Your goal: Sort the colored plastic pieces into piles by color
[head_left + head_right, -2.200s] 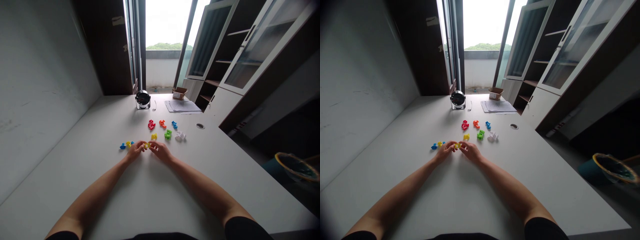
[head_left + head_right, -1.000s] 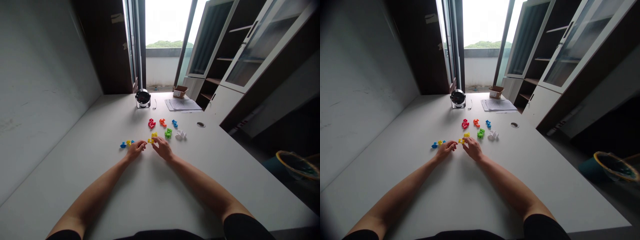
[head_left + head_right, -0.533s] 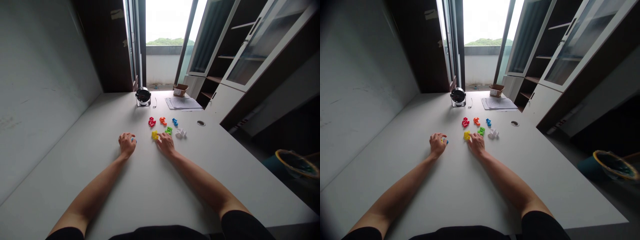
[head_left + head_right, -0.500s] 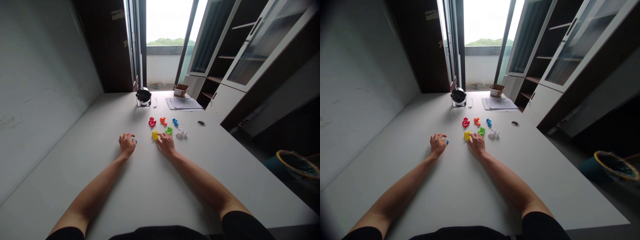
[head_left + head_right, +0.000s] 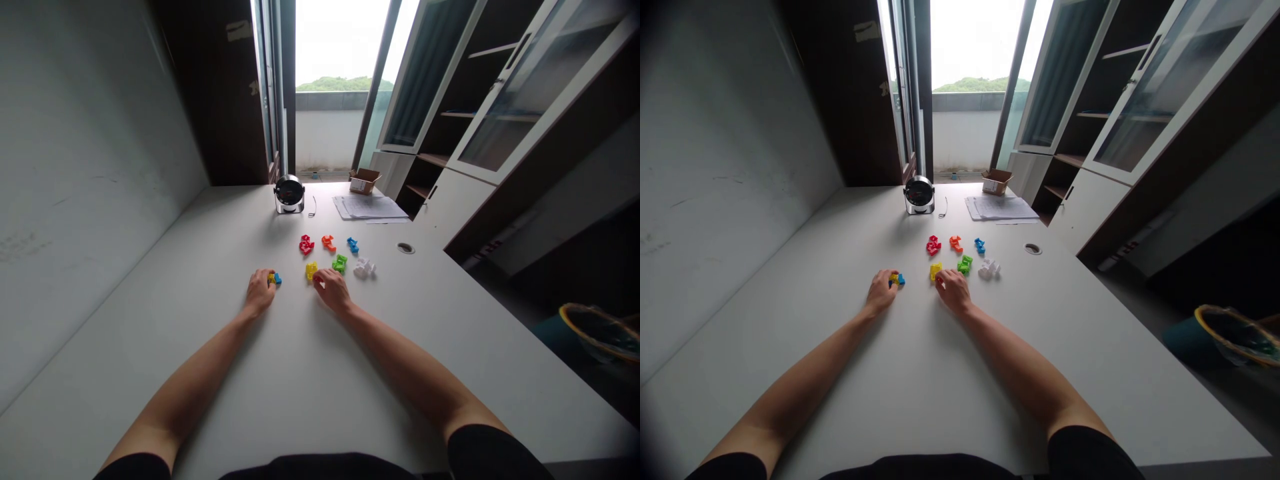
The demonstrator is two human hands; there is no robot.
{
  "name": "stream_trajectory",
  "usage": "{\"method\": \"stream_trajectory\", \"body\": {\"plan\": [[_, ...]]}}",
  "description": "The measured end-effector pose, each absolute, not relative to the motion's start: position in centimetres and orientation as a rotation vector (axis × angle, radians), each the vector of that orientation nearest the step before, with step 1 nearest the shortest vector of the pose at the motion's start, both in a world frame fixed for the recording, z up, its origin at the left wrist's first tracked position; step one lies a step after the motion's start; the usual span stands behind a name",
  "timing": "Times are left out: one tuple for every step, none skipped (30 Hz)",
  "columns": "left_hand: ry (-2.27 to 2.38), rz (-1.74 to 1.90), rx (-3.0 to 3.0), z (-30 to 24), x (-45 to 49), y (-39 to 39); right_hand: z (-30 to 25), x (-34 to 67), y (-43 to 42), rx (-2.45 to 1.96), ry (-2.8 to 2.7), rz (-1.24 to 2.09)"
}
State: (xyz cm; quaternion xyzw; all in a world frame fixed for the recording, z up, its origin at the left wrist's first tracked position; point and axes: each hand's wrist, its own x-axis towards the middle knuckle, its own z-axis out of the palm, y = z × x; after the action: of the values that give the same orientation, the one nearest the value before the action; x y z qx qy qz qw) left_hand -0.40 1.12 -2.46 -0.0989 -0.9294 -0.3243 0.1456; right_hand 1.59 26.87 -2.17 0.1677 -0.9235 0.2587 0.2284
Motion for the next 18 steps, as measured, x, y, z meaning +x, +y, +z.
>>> {"method": "stream_trajectory", "body": {"plan": [[-2.678, -0.921, -0.291, -2.4, -0.3, 1.1, -2.1, 1.6, 26.8, 0.473, -2.538, 0.718], [-2.683, -0.905, -0.295, -2.4, -0.3, 1.1, -2.1, 1.7, 26.8, 0.486, -2.532, 0.723], [-2.690, -0.885, -0.293, -2.3, -0.2, 1.2, -2.1, 1.8, 26.8, 0.498, -2.525, 0.728], [-2.698, -0.864, -0.283, -2.2, -0.1, 1.2, -2.0, 1.8, 26.7, 0.514, -2.519, 0.730], [-2.706, -0.845, -0.270, -2.1, 0.0, 1.2, -2.0, 1.9, 26.6, 0.533, -2.514, 0.731], [-2.712, -0.831, -0.257, -1.9, 0.1, 1.3, -1.9, 1.9, 26.5, 0.558, -2.510, 0.732], [-2.717, -0.822, -0.248, -1.8, 0.1, 1.3, -1.9, 2.0, 26.5, 0.586, -2.507, 0.732], [-2.719, -0.818, -0.244, -1.6, 0.2, 1.4, -1.9, 2.0, 26.4, 0.619, -2.505, 0.731], [-2.722, -0.816, -0.244, -1.4, 0.3, 1.4, -1.8, 2.1, 26.3, 0.655, -2.503, 0.729], [-2.725, -0.815, -0.247, -1.3, 0.3, 1.5, -1.8, 2.1, 26.2, 0.689, -2.500, 0.728], [-2.727, -0.814, -0.250, -1.2, 0.4, 1.5, -1.8, 2.1, 26.1, 0.719, -2.498, 0.726], [-2.729, -0.814, -0.252, -1.1, 0.4, 1.6, -1.7, 2.2, 26.1, 0.744, -2.499, 0.722], [-2.731, -0.816, -0.251, -1.0, 0.5, 1.6, -1.7, 2.2, 26.0, 0.764, -2.504, 0.716], [-2.731, -0.821, -0.253, -0.9, 0.6, 1.7, -1.6, 2.3, 26.0, 0.779, -2.513, 0.711], [-2.731, -0.826, -0.258, -0.8, 0.6, 1.8, -1.6, 2.3, 26.0, 0.790, -2.525, 0.706], [-2.731, -0.830, -0.266, -0.8, 0.7, 1.9, -1.5, 2.4, 26.0, 0.798, -2.538, 0.702], [-2.733, -0.834, -0.278, -0.7, 0.9, 2.1, -1.5, 2.4, 26.0, 0.802, -2.549, 0.699], [-2.737, -0.835, -0.292, -0.6, 1.0, 2.2, -1.4, 2.4, 26.0, 0.803, -2.558, 0.698]]}}
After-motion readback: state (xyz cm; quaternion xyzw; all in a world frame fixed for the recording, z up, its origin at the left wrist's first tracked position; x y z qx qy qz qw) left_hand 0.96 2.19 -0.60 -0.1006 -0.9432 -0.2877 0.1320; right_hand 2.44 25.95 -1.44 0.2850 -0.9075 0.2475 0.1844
